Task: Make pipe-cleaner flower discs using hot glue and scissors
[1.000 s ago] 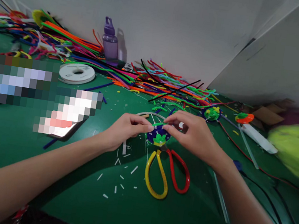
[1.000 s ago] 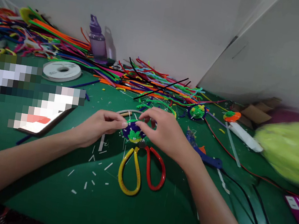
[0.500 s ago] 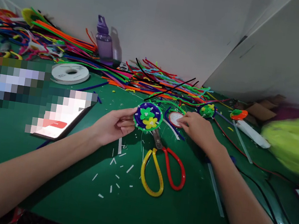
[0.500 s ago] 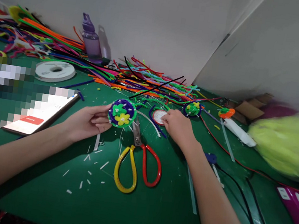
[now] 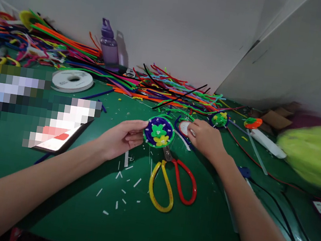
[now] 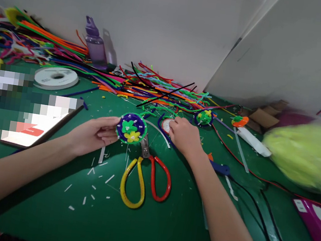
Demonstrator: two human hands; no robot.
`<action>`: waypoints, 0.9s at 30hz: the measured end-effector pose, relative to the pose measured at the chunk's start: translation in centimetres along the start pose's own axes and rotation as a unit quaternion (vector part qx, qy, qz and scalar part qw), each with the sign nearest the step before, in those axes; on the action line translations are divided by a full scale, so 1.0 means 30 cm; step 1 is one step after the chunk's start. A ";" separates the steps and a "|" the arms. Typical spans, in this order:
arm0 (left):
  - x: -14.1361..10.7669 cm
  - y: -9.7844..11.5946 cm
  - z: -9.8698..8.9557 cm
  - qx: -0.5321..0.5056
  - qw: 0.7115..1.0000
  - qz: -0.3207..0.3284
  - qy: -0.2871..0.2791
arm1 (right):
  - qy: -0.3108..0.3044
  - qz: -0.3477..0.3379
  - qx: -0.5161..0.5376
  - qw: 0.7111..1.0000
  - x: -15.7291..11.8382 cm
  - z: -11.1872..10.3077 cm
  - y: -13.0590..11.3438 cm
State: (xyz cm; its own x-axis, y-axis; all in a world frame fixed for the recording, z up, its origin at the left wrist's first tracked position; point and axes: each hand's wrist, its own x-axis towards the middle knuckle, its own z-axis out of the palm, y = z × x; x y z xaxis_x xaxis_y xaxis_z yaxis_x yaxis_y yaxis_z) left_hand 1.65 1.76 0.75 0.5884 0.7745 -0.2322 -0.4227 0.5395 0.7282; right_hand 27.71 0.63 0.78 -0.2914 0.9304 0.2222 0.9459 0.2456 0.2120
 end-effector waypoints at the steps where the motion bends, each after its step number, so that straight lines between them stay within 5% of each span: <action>1: -0.001 -0.002 0.000 0.016 1.000 0.005 -0.003 | 0.006 0.008 0.008 1.000 0.001 -0.002 -0.001; 6: -0.010 -0.006 0.006 0.094 0.995 0.027 0.002 | 0.062 0.053 0.119 0.989 0.009 -0.057 -0.016; 12: -0.014 -0.009 0.018 0.162 0.985 0.052 0.027 | 0.087 -0.057 0.315 0.943 0.003 -0.191 -0.106; 27: -0.017 -0.023 0.028 0.234 0.968 0.078 0.053 | 0.079 -0.108 0.267 0.954 -0.013 -0.202 -0.204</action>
State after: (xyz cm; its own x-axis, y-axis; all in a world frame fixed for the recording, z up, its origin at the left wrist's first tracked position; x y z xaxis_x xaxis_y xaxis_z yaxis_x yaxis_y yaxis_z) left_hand 2.21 0.71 0.91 0.4570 0.8780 -0.1423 -0.1283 0.2234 0.9662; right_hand 21.19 -2.89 5.15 -0.4650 0.8002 0.3788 0.7870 0.5696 -0.2371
